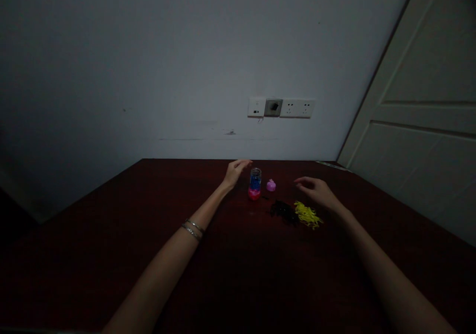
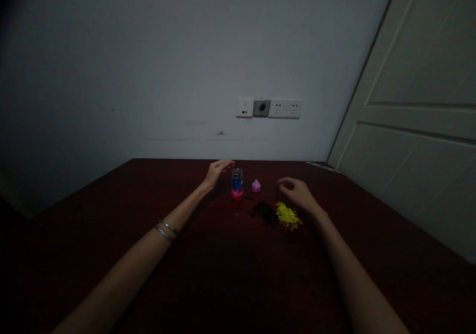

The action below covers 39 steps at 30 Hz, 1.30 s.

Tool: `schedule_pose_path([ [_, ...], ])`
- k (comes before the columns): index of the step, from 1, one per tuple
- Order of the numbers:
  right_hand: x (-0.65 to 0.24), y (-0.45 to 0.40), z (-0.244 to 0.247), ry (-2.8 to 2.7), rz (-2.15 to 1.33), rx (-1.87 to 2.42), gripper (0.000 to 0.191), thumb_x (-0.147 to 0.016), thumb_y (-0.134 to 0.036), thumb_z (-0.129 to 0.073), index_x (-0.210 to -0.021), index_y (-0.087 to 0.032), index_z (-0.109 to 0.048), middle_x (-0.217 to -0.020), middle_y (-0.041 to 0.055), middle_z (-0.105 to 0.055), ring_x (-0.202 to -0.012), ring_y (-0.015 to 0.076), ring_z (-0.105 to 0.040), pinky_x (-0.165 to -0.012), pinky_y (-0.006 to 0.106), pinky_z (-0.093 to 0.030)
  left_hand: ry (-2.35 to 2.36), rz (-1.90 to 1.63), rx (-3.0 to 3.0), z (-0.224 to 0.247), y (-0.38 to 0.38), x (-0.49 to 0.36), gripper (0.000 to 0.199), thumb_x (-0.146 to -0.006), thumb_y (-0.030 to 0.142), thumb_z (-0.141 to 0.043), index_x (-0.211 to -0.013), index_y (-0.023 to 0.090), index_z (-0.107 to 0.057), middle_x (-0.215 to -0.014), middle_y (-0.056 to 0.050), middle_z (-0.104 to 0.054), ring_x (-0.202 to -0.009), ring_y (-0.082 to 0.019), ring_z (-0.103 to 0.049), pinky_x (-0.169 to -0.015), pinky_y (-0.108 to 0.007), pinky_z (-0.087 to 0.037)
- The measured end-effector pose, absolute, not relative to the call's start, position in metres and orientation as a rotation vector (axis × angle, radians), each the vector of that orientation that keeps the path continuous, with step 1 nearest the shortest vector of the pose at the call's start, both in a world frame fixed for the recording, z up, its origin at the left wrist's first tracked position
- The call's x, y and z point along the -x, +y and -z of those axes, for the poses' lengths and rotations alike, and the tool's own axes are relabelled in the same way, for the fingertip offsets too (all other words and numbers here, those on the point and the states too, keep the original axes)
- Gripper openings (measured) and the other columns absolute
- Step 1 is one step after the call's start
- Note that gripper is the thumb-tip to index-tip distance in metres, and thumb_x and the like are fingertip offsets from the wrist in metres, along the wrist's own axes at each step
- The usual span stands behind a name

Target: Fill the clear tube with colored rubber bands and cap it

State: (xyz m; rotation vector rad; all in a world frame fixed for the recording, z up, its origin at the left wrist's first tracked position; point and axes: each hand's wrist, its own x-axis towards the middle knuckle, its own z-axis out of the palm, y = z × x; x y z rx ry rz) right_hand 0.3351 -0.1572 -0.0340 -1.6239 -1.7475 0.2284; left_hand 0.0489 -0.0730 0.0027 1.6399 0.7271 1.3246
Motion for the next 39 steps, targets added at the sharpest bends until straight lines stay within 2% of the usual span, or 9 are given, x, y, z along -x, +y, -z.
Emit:
schedule_pose_path([
  [4, -0.303, -0.166, 0.019, -2.079, -0.373, 1.474, 0.033, -0.072, -0.040, -0.057, -0.096, -0.018, -0.065, -0.100, 0.0077, -0.064, -0.091, 0.0217, -0.058, -0.081, 0.034, -0.046, 0.804, -1.338, -1.480, 0.017, -0.059, -0.038, 0.030, -0.072, 0.035, -0.049, -0.081, 0.012, -0.067, -0.085, -0.008, -0.066, -0.076, -0.015, -0.057, -0.061, -0.023, -0.041],
  [8, -0.288, -0.171, 0.019, -2.329, -0.448, 1.486, 0.053, -0.067, -0.048, -0.063, -0.110, -0.019, -0.060, -0.111, 0.0101, -0.059, -0.102, 0.0244, -0.053, -0.091, 0.038, -0.040, 0.871, -1.319, -1.391, 0.036, -0.050, -0.028, 0.031, -0.070, 0.038, -0.050, -0.077, 0.011, -0.065, -0.074, -0.007, -0.064, -0.066, -0.013, -0.055, -0.055, -0.022, -0.037],
  [11, -0.288, -0.170, 0.025, -2.387, -0.457, 1.612, 0.066, -0.061, -0.049, -0.067, -0.119, -0.019, -0.055, -0.117, 0.0121, -0.055, -0.108, 0.0279, -0.049, -0.093, 0.041, -0.038, 0.918, -1.258, -1.429, 0.045, -0.049, -0.023, 0.032, -0.070, 0.040, -0.052, -0.079, 0.012, -0.065, -0.074, -0.007, -0.064, -0.068, -0.014, -0.055, -0.055, -0.022, -0.037],
  [13, -0.289, -0.169, 0.028, -2.380, -0.439, 1.667, 0.068, -0.061, -0.047, -0.068, -0.120, -0.019, -0.054, -0.120, 0.0130, -0.053, -0.110, 0.0286, -0.048, -0.093, 0.040, -0.037, 0.925, -1.178, -1.498, 0.047, -0.051, -0.021, 0.033, -0.069, 0.041, -0.055, -0.082, 0.013, -0.065, -0.079, -0.007, -0.064, -0.074, -0.015, -0.056, -0.057, -0.022, -0.037],
  [16, -0.287, -0.168, 0.029, -2.359, -0.456, 1.654, 0.060, -0.063, -0.040, -0.067, -0.117, -0.018, -0.056, -0.118, 0.0125, -0.055, -0.106, 0.0265, -0.051, -0.091, 0.037, -0.040, 0.889, -1.004, -1.578, 0.049, -0.054, -0.021, 0.038, -0.068, 0.044, -0.059, -0.092, 0.014, -0.065, -0.089, -0.008, -0.065, -0.080, -0.015, -0.056, -0.062, -0.023, -0.038],
  [20, -0.279, -0.167, 0.031, -2.336, -0.534, 1.576, 0.038, -0.068, -0.029, -0.061, -0.104, -0.017, -0.063, -0.101, 0.0091, -0.064, -0.089, 0.0214, -0.059, -0.080, 0.032, -0.045, 0.816, -0.837, -1.623, 0.049, -0.058, -0.024, 0.048, -0.066, 0.042, -0.064, -0.106, 0.016, -0.060, -0.099, -0.008, -0.063, -0.086, -0.015, -0.055, -0.067, -0.024, -0.038],
  [24, -0.275, -0.165, 0.036, -2.305, -0.509, 1.531, 0.028, -0.068, -0.024, -0.060, -0.093, -0.016, -0.066, -0.090, 0.0074, -0.066, -0.080, 0.0195, -0.061, -0.072, 0.030, -0.046, 0.712, -0.707, -1.652, 0.046, -0.062, -0.028, 0.054, -0.065, 0.039, -0.066, -0.113, 0.018, -0.054, -0.103, -0.008, -0.061, -0.090, -0.017, -0.055, -0.071, -0.026, -0.038],
  [31, -0.273, -0.165, 0.034, -2.265, -0.497, 1.452, 0.018, -0.072, -0.020, -0.054, -0.082, -0.016, -0.068, -0.084, 0.0065, -0.066, -0.073, 0.0173, -0.060, -0.068, 0.029, -0.046, 0.606, -0.679, -1.699, 0.041, -0.073, -0.036, 0.052, -0.062, 0.031, -0.071, -0.108, 0.012, -0.057, -0.103, -0.011, -0.061, -0.088, -0.017, -0.057, -0.080, -0.032, -0.040],
  [39, -0.273, -0.166, 0.029, -2.123, -0.556, 1.434, 0.022, -0.073, -0.030, -0.056, -0.082, -0.015, -0.067, -0.080, 0.0056, -0.067, -0.070, 0.0171, -0.060, -0.065, 0.029, -0.046, 0.583, -0.723, -1.723, 0.041, -0.075, -0.041, 0.044, -0.060, 0.029, -0.073, -0.099, 0.009, -0.063, -0.098, -0.010, -0.064, -0.087, -0.018, -0.058, -0.087, -0.036, -0.039],
])
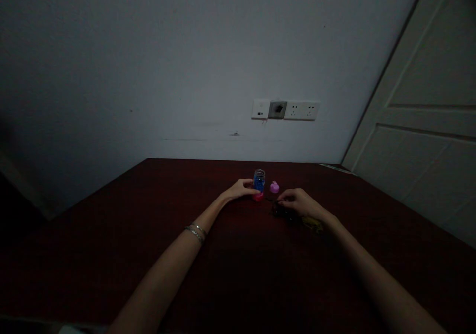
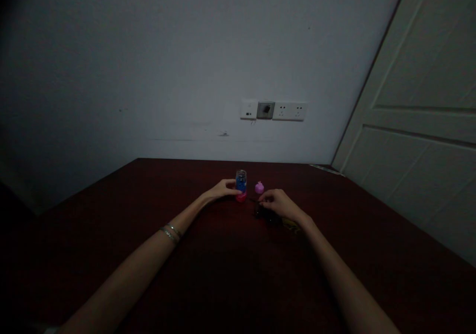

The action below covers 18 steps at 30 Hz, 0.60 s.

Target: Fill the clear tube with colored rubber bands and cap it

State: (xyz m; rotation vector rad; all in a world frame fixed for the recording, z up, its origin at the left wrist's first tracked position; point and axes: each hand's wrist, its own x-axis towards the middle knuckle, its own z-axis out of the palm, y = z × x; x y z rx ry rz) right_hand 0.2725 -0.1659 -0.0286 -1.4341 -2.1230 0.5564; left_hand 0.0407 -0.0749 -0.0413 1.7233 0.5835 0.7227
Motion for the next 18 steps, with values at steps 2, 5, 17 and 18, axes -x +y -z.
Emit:
schedule_pose_path([
  [2, -0.273, -0.167, 0.024, -2.064, -0.580, 1.419, 0.024, -0.072, -0.033, -0.057, -0.082, -0.015, -0.068, -0.081, 0.0055, -0.068, -0.072, 0.0178, -0.060, -0.066, 0.029, -0.046, 0.594, -0.720, -1.725, 0.041, -0.075, -0.041, 0.045, -0.060, 0.029, -0.073, -0.099, 0.010, -0.063, -0.098, -0.010, -0.064, -0.088, -0.018, -0.058, -0.087, -0.037, -0.039],
  [5, -0.271, -0.169, 0.009, -1.960, -0.612, 1.372, 0.027, -0.071, -0.037, -0.058, -0.083, -0.015, -0.069, -0.084, 0.0063, -0.069, -0.077, 0.0193, -0.061, -0.069, 0.031, -0.046, 0.596, -0.716, -1.704, 0.041, -0.075, -0.040, 0.047, -0.060, 0.030, -0.073, -0.102, 0.011, -0.063, -0.100, -0.011, -0.064, -0.090, -0.019, -0.058, -0.089, -0.038, -0.038],
  [17, -0.234, -0.128, -0.063, -1.994, -0.392, 1.189, 0.022, -0.071, -0.033, -0.060, -0.082, -0.016, -0.070, -0.077, 0.0048, -0.069, -0.072, 0.0171, -0.062, -0.071, 0.031, -0.048, 0.577, -0.692, -1.734, 0.045, -0.073, -0.037, 0.045, -0.063, 0.035, -0.071, -0.104, 0.016, -0.064, -0.107, -0.008, -0.063, -0.100, -0.021, -0.055, -0.094, -0.039, -0.034],
  [18, -0.231, -0.124, -0.064, -2.023, -0.373, 1.182, 0.021, -0.071, -0.032, -0.059, -0.081, -0.017, -0.070, -0.077, 0.0046, -0.069, -0.071, 0.0168, -0.062, -0.071, 0.031, -0.048, 0.577, -0.686, -1.734, 0.046, -0.072, -0.037, 0.044, -0.064, 0.035, -0.070, -0.103, 0.016, -0.064, -0.107, -0.008, -0.063, -0.100, -0.021, -0.055, -0.094, -0.039, -0.034],
])
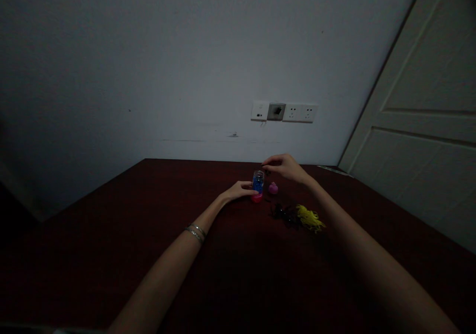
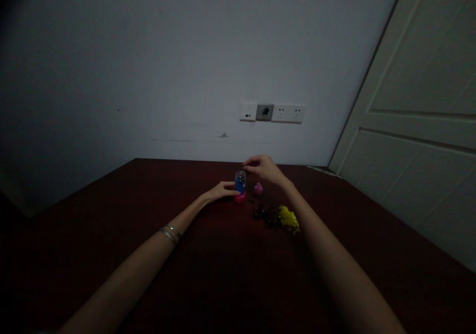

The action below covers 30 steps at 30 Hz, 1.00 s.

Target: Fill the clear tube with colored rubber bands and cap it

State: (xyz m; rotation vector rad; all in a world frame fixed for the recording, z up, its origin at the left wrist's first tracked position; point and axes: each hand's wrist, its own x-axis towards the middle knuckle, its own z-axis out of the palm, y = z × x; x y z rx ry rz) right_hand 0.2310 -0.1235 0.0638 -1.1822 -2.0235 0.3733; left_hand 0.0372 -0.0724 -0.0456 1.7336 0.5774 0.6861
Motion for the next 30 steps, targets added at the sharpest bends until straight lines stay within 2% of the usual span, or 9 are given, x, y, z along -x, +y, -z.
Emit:
schedule_pose_path([
  [9, -0.217, -0.104, -0.047, -2.032, -0.157, 1.137, 0.018, -0.074, -0.028, -0.058, -0.083, -0.016, -0.069, -0.085, 0.0070, -0.068, -0.078, 0.0172, -0.060, -0.073, 0.031, -0.046, 0.562, -0.690, -1.760, 0.044, -0.076, -0.037, 0.041, -0.066, 0.034, -0.069, -0.103, 0.017, -0.064, -0.105, -0.008, -0.064, -0.100, -0.021, -0.055, -0.094, -0.041, -0.034],
  [14, -0.216, -0.110, -0.041, -2.025, -0.207, 1.115, 0.018, -0.075, -0.028, -0.058, -0.085, -0.016, -0.068, -0.085, 0.0063, -0.067, -0.078, 0.0165, -0.060, -0.072, 0.030, -0.046, 0.540, -0.684, -1.766, 0.044, -0.076, -0.037, 0.040, -0.067, 0.034, -0.068, -0.103, 0.016, -0.064, -0.104, -0.008, -0.064, -0.100, -0.021, -0.054, -0.094, -0.040, -0.034],
  [19, -0.218, -0.119, -0.046, -2.072, -0.303, 1.136, 0.022, -0.076, -0.035, -0.057, -0.082, -0.017, -0.068, -0.083, 0.0056, -0.064, -0.075, 0.0155, -0.058, -0.067, 0.028, -0.046, 0.557, -0.678, -1.777, 0.044, -0.075, -0.037, 0.041, -0.068, 0.034, -0.067, -0.104, 0.016, -0.063, -0.107, -0.007, -0.063, -0.101, -0.021, -0.054, -0.094, -0.038, -0.033],
  [23, -0.217, -0.123, -0.046, -2.102, -0.313, 1.138, 0.033, -0.081, -0.044, -0.050, -0.076, -0.016, -0.067, -0.088, 0.0073, -0.060, -0.075, 0.0153, -0.057, -0.065, 0.028, -0.046, 0.597, -0.672, -1.785, 0.044, -0.075, -0.037, 0.040, -0.068, 0.034, -0.067, -0.104, 0.016, -0.064, -0.108, -0.007, -0.063, -0.104, -0.022, -0.053, -0.094, -0.039, -0.033],
  [25, -0.216, -0.123, -0.043, -2.062, -0.337, 1.181, 0.039, -0.084, -0.047, -0.044, -0.080, -0.016, -0.065, -0.089, 0.0079, -0.060, -0.074, 0.0153, -0.056, -0.064, 0.028, -0.047, 0.598, -0.671, -1.787, 0.044, -0.075, -0.037, 0.041, -0.068, 0.034, -0.067, -0.104, 0.016, -0.063, -0.109, -0.007, -0.063, -0.105, -0.022, -0.052, -0.094, -0.038, -0.033],
  [30, -0.211, -0.121, -0.037, -2.035, -0.356, 1.245, 0.045, -0.086, -0.052, -0.036, -0.083, -0.015, -0.061, -0.086, 0.0094, -0.061, -0.080, 0.0178, -0.056, -0.071, 0.030, -0.046, 0.578, -0.670, -1.783, 0.045, -0.075, -0.036, 0.043, -0.067, 0.036, -0.067, -0.105, 0.016, -0.063, -0.110, -0.007, -0.062, -0.105, -0.022, -0.053, -0.095, -0.039, -0.033],
])
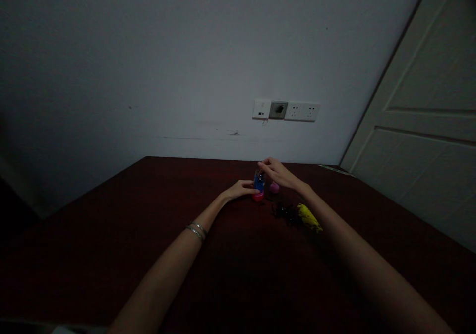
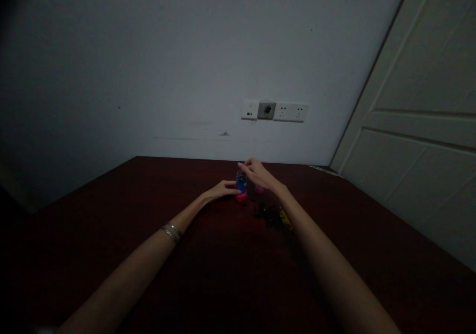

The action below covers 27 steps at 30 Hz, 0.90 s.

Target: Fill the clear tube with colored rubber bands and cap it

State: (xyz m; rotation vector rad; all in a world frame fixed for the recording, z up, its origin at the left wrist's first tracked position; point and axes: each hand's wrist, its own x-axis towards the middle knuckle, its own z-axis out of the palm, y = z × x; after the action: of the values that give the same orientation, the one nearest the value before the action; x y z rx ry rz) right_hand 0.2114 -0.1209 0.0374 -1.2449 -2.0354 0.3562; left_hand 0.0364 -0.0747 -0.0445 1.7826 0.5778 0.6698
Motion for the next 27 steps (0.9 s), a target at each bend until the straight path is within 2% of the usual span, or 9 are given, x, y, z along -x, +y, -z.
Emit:
schedule_pose_path([
  [9, -0.219, -0.123, -0.050, -2.007, -0.195, 1.176, 0.054, -0.088, -0.052, -0.029, -0.070, -0.017, -0.065, -0.087, 0.0074, -0.058, -0.085, 0.0175, -0.055, -0.085, 0.031, -0.039, 0.563, -0.626, -1.797, 0.044, -0.075, -0.038, 0.044, -0.068, 0.033, -0.066, -0.108, 0.015, -0.061, -0.107, -0.008, -0.062, -0.098, -0.020, -0.054, -0.090, -0.038, -0.036],
  [15, -0.251, -0.125, -0.044, -1.834, -0.190, 1.195, 0.054, -0.087, -0.054, -0.029, -0.074, -0.017, -0.066, -0.090, 0.0068, -0.061, -0.085, 0.0176, -0.055, -0.081, 0.030, -0.039, 0.611, -0.485, -2.026, 0.020, -0.064, -0.024, 0.055, -0.058, 0.033, -0.072, -0.109, 0.015, -0.060, -0.094, -0.007, -0.064, -0.082, -0.018, -0.056, -0.074, -0.029, -0.040],
  [18, -0.276, -0.127, -0.031, -1.757, -0.208, 1.275, 0.053, -0.085, -0.056, -0.031, -0.075, -0.017, -0.066, -0.085, 0.0065, -0.062, -0.081, 0.0178, -0.056, -0.075, 0.029, -0.041, 0.863, -0.408, -2.225, -0.011, -0.060, -0.011, 0.044, -0.049, 0.030, -0.076, -0.089, 0.013, -0.068, -0.077, -0.006, -0.064, -0.072, -0.018, -0.055, -0.068, -0.029, -0.040],
  [21, -0.304, -0.127, -0.009, -1.673, -0.253, 1.371, 0.053, -0.083, -0.057, -0.033, -0.074, -0.016, -0.065, -0.087, 0.0076, -0.064, -0.079, 0.0184, -0.056, -0.067, 0.027, -0.043, 0.980, -0.429, -2.339, -0.047, -0.071, -0.008, 0.029, -0.059, 0.032, -0.070, -0.079, 0.012, -0.069, -0.065, -0.005, -0.061, -0.066, -0.018, -0.053, -0.067, -0.031, -0.039],
  [24, -0.328, -0.128, 0.016, -1.560, -0.261, 1.463, 0.054, -0.080, -0.060, -0.034, -0.076, -0.016, -0.065, -0.085, 0.0091, -0.065, -0.076, 0.0197, -0.058, -0.063, 0.027, -0.044, 0.754, -0.487, -2.432, -0.066, -0.100, -0.023, 0.022, -0.065, 0.031, -0.066, -0.078, 0.013, -0.069, -0.063, -0.004, -0.060, -0.065, -0.017, -0.053, -0.068, -0.031, -0.038],
  [27, -0.349, -0.130, 0.038, -1.477, -0.254, 1.581, 0.056, -0.079, -0.060, -0.035, -0.075, -0.014, -0.066, -0.082, 0.0105, -0.066, -0.073, 0.0214, -0.059, -0.064, 0.030, -0.044, 0.505, -0.465, -2.546, -0.059, -0.131, -0.055, 0.018, -0.066, 0.031, -0.065, -0.077, 0.016, -0.068, -0.066, -0.003, -0.061, -0.063, -0.015, -0.053, -0.066, -0.029, -0.038],
])
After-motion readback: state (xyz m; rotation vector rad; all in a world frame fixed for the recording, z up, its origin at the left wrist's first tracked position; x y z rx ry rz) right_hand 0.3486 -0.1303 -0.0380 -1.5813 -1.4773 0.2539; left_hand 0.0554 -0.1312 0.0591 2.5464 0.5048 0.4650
